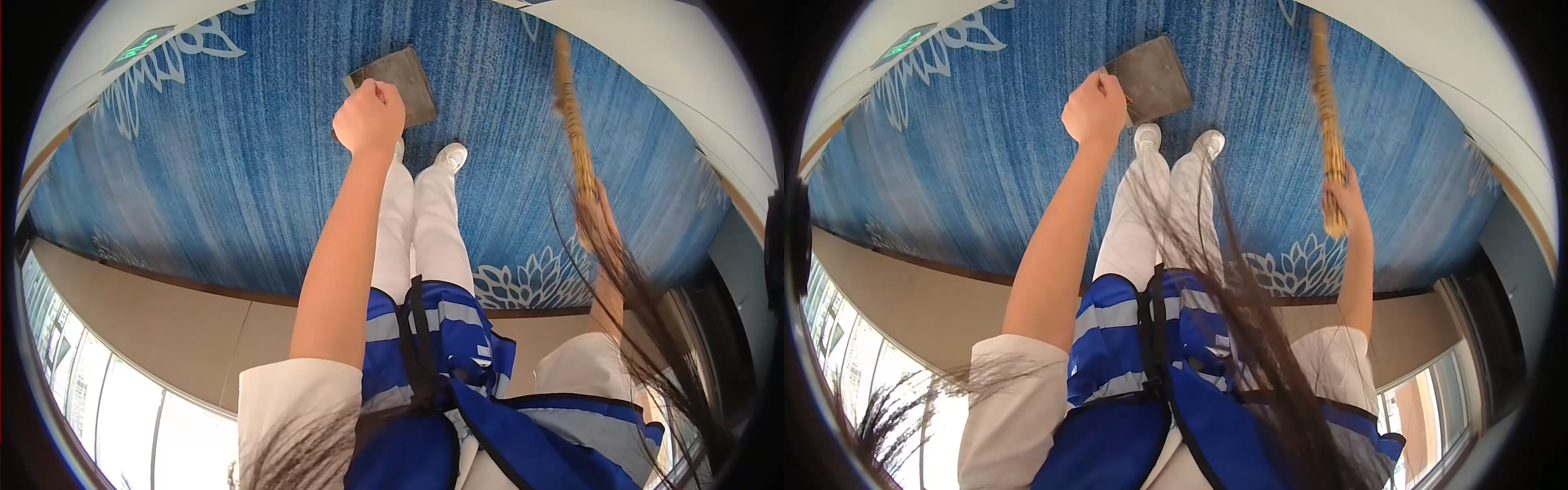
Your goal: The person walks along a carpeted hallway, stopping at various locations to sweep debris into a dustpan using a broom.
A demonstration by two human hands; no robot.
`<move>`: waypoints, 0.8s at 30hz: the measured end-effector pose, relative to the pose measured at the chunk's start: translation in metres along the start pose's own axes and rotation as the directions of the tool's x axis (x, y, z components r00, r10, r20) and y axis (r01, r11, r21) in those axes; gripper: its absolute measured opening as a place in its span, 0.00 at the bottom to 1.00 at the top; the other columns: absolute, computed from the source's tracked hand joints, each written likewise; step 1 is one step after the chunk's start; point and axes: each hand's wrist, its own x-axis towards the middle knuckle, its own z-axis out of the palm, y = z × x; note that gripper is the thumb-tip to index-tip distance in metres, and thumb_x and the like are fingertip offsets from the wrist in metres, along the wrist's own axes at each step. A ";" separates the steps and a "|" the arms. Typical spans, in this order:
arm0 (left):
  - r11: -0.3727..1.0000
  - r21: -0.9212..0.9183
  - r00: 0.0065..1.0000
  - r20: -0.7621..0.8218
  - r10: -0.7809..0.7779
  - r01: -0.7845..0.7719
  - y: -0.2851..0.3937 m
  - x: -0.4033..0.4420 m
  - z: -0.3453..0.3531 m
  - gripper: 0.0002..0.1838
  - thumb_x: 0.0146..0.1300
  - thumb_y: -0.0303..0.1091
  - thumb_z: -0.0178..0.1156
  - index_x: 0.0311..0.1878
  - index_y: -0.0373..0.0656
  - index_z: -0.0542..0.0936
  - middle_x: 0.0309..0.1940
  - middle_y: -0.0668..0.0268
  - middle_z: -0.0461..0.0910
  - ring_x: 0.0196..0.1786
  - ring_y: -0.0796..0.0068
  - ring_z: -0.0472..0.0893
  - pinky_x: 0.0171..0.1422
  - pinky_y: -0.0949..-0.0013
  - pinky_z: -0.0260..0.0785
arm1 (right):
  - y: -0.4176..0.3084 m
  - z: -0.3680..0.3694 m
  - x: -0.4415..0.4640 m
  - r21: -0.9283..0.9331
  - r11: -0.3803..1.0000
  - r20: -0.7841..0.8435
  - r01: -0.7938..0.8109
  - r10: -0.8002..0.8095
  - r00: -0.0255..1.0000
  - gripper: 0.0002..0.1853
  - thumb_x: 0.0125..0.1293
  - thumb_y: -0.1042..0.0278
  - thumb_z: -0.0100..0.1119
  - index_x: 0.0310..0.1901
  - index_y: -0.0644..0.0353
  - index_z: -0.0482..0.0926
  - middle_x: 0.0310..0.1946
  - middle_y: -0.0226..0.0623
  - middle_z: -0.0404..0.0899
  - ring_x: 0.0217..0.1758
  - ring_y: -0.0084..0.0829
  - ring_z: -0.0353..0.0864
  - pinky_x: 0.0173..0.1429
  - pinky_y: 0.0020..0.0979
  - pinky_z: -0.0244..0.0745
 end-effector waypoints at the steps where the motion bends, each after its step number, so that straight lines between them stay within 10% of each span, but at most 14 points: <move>1: 1.000 -0.006 1.000 -0.008 0.012 -0.012 -0.001 0.000 0.000 0.14 0.51 0.35 0.49 0.11 0.44 0.68 0.09 0.62 0.70 0.12 0.61 0.71 0.17 0.63 0.61 | -0.004 0.015 0.022 -0.087 0.996 -0.065 0.005 -0.010 0.998 0.36 0.48 0.78 0.52 0.60 0.58 0.48 0.24 0.36 0.69 0.17 0.27 0.71 0.18 0.29 0.69; 6: 0.999 -0.035 0.998 -0.055 0.039 -0.041 -0.008 -0.004 0.008 0.14 0.50 0.35 0.49 0.11 0.44 0.68 0.08 0.62 0.70 0.12 0.61 0.70 0.16 0.63 0.61 | 0.016 0.064 0.097 -0.243 0.966 0.000 -0.087 0.090 0.996 0.29 0.47 0.76 0.53 0.50 0.62 0.50 0.28 0.42 0.67 0.24 0.31 0.72 0.25 0.31 0.71; 9: 0.997 -0.030 0.993 -0.091 0.072 -0.075 -0.007 -0.005 0.012 0.15 0.50 0.35 0.49 0.10 0.44 0.69 0.07 0.62 0.70 0.11 0.61 0.70 0.15 0.64 0.60 | 0.068 0.126 0.063 -0.379 0.924 -0.050 0.059 -0.084 0.995 0.27 0.48 0.76 0.50 0.50 0.62 0.51 0.27 0.39 0.66 0.21 0.30 0.71 0.21 0.31 0.70; 12: 0.997 0.028 0.993 -0.090 0.078 -0.076 -0.007 -0.008 0.009 0.15 0.50 0.36 0.48 0.11 0.44 0.69 0.08 0.62 0.70 0.11 0.61 0.69 0.15 0.64 0.60 | 0.032 0.193 -0.059 -0.275 0.956 0.141 -0.101 0.144 0.979 0.38 0.47 0.77 0.50 0.60 0.62 0.42 0.32 0.42 0.68 0.26 0.31 0.73 0.27 0.31 0.71; 14: 0.999 0.006 0.999 -0.032 0.044 -0.044 -0.006 -0.009 0.006 0.15 0.51 0.36 0.48 0.11 0.44 0.69 0.08 0.62 0.70 0.11 0.61 0.70 0.15 0.63 0.60 | 0.108 0.193 -0.068 -0.449 0.804 0.248 0.389 -0.306 0.919 0.42 0.46 0.78 0.52 0.63 0.59 0.42 0.35 0.42 0.69 0.25 0.28 0.72 0.28 0.27 0.70; 15: 0.999 0.004 0.999 -0.031 0.043 -0.043 -0.007 -0.008 0.006 0.15 0.51 0.36 0.48 0.11 0.44 0.69 0.08 0.62 0.70 0.11 0.61 0.70 0.15 0.63 0.60 | 0.102 0.188 -0.078 -0.451 0.804 0.248 0.388 -0.305 0.920 0.42 0.46 0.78 0.52 0.63 0.59 0.42 0.35 0.42 0.69 0.25 0.28 0.72 0.28 0.27 0.70; 17: 0.999 -0.005 0.999 -0.031 0.044 -0.044 -0.009 -0.008 0.008 0.15 0.51 0.36 0.47 0.11 0.44 0.70 0.08 0.62 0.70 0.12 0.61 0.70 0.15 0.63 0.60 | 0.062 0.171 -0.100 -0.183 0.971 0.314 -0.152 0.204 0.927 0.41 0.45 0.79 0.53 0.63 0.56 0.47 0.35 0.40 0.70 0.24 0.25 0.72 0.28 0.24 0.69; 24: 1.000 -0.009 0.999 -0.025 0.028 -0.029 -0.007 -0.013 0.005 0.15 0.51 0.37 0.47 0.12 0.44 0.70 0.09 0.62 0.71 0.12 0.62 0.71 0.16 0.64 0.61 | -0.003 0.027 -0.087 -0.036 0.949 0.192 -0.313 0.314 0.930 0.38 0.49 0.78 0.54 0.63 0.54 0.50 0.21 0.35 0.71 0.16 0.26 0.72 0.17 0.25 0.69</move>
